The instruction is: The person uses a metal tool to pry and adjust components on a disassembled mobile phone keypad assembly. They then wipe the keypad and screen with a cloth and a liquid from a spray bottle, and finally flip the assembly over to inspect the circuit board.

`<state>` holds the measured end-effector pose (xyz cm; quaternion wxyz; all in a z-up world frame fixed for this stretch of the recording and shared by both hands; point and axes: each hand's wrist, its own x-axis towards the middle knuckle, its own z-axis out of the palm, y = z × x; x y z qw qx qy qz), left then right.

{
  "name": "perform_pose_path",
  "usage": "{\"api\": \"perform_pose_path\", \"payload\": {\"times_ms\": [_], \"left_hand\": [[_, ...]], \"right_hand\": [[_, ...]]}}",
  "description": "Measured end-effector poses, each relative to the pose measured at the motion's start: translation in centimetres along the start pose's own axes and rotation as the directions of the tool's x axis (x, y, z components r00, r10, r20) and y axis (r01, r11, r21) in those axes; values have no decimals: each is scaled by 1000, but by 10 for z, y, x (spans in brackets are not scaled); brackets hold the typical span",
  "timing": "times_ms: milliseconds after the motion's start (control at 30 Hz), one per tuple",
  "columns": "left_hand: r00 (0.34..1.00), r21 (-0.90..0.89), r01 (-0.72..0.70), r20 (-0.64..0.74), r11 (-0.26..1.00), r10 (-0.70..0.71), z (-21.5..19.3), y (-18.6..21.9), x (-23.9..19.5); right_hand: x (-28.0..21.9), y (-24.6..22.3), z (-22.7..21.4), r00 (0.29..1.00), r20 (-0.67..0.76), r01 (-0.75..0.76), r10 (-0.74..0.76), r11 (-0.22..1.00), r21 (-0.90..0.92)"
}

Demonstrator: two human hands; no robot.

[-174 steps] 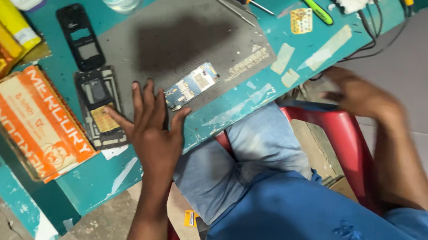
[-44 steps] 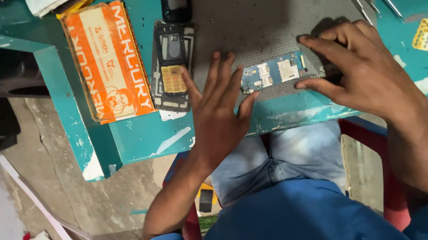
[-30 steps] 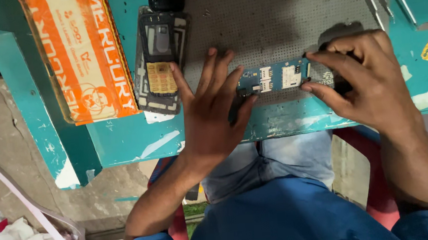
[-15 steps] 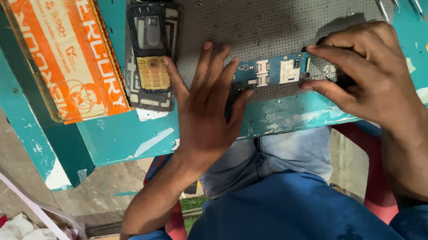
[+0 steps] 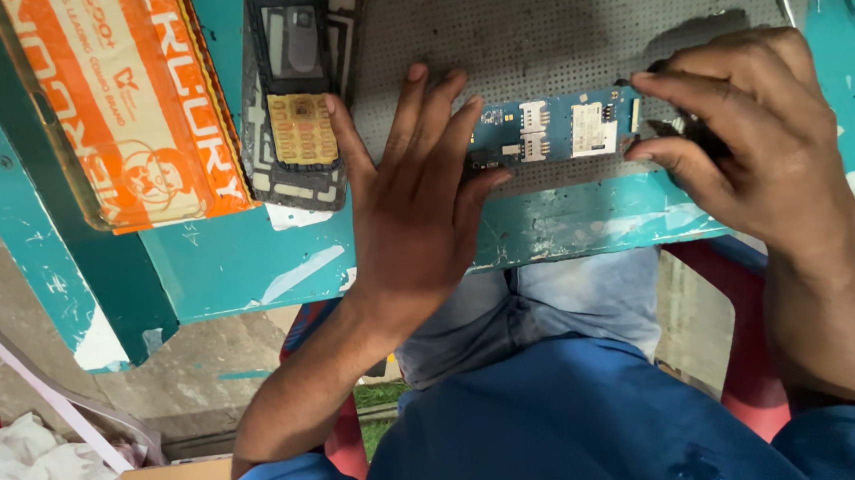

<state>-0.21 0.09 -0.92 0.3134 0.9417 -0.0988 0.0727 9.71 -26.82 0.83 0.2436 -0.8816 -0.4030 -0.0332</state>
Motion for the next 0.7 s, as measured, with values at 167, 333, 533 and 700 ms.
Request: {"api": "perform_pose_path", "payload": {"times_ms": [167,333,533,700], "left_hand": [[1000,4,-2,10,1000,2,0,-1,-1],[1000,2,5,-1,1000,-5,2,-2,-2],[1000,-10,-2,-6,1000,2,4,-3,-3],[1000,-4,-2,-9,1000,2,4,-3,-4]], "right_hand": [[0,-1,1,1000,-2,8,-8,1000,5],[3,-2,1,999,-2,35,-35,999,-28],[7,-8,0,997,-1,81,-82,989,-128],[10,-11,-2,996,11,85,-84,986,-146]]}}
